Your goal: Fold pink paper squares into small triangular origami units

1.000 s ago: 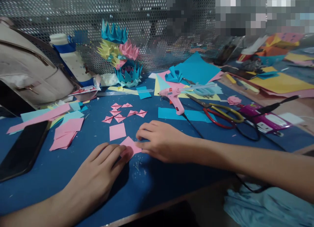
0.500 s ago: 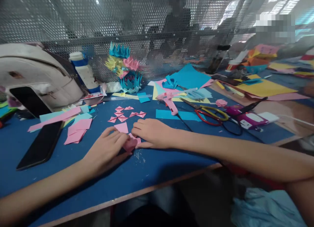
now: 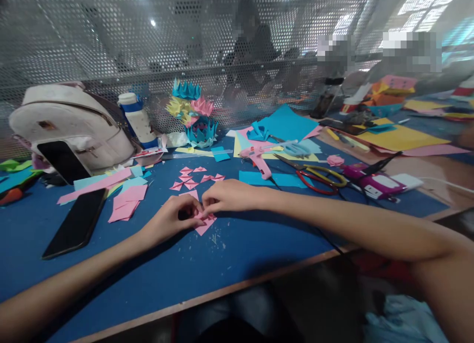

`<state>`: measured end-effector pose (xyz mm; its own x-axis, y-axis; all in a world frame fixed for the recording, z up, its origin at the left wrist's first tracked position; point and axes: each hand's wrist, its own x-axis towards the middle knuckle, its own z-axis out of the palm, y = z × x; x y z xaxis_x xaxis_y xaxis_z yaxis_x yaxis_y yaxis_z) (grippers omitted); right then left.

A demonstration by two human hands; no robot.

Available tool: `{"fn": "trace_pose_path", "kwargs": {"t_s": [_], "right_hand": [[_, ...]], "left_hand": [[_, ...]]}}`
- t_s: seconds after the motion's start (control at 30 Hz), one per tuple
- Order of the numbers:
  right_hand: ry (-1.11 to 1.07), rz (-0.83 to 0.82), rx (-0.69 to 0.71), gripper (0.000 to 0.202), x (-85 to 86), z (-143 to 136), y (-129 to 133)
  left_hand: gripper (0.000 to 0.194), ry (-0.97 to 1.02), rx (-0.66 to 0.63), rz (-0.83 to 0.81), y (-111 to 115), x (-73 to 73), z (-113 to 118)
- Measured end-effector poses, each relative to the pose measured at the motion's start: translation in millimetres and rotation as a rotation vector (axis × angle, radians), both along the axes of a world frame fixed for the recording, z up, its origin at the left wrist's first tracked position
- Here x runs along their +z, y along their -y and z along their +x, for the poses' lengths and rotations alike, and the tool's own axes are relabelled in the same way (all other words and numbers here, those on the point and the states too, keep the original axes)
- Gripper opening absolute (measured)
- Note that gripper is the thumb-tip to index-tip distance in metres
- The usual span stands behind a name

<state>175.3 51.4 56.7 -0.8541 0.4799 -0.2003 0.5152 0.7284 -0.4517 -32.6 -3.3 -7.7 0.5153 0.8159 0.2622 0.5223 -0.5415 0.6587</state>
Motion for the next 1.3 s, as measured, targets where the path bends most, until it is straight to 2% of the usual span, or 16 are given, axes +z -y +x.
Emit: {"fn": "trace_pose_path", "kwargs": {"t_s": [0.17,0.47,0.6,0.73,0.9,1.0,1.17,1.23,1.3], "right_hand": [[0.005,-0.059,-0.012,0.014,0.1,-0.2,-4.5],[-0.028,-0.024,0.218,0.014,-4.0,6.7,-20.4],[-0.037,0.101,0.249,0.018,-3.3,7.7,-18.9],[-0.022,0.211,0.195,0.016,-9.9,3.3,-11.8],[-0.107,0.193,0.091,0.023,-22.2,-7.0,-6.5],[-0.201,0.099,-0.017,0.028,-21.1,-10.0,-5.8],[-0.224,-0.192,-0.133,0.029,-15.5,0.3,-3.4],[-0.196,-0.215,-0.117,0.028,-18.8,6.8,-1.6],[-0.192,-0.124,-0.074,0.027,-25.1,11.7,-0.4]], "left_hand": [[0.023,0.044,-0.005,-0.02,-2.7,-0.5,-2.2],[0.024,0.075,-0.014,-0.099,-6.4,4.0,-3.2],[0.021,0.065,-0.013,-0.14,-8.2,5.5,-4.5],[0.019,0.052,0.011,-0.155,-9.4,4.6,-5.6],[0.022,0.039,0.07,-0.131,-9.6,1.1,-5.7],[0.021,0.043,0.111,-0.143,-9.5,1.7,-7.4],[0.02,0.085,0.146,-0.226,-7.2,9.4,-8.2],[0.021,0.086,0.149,-0.243,-4.9,10.5,-6.2],[0.022,0.069,0.16,-0.232,-2.0,9.4,-3.5]]}}
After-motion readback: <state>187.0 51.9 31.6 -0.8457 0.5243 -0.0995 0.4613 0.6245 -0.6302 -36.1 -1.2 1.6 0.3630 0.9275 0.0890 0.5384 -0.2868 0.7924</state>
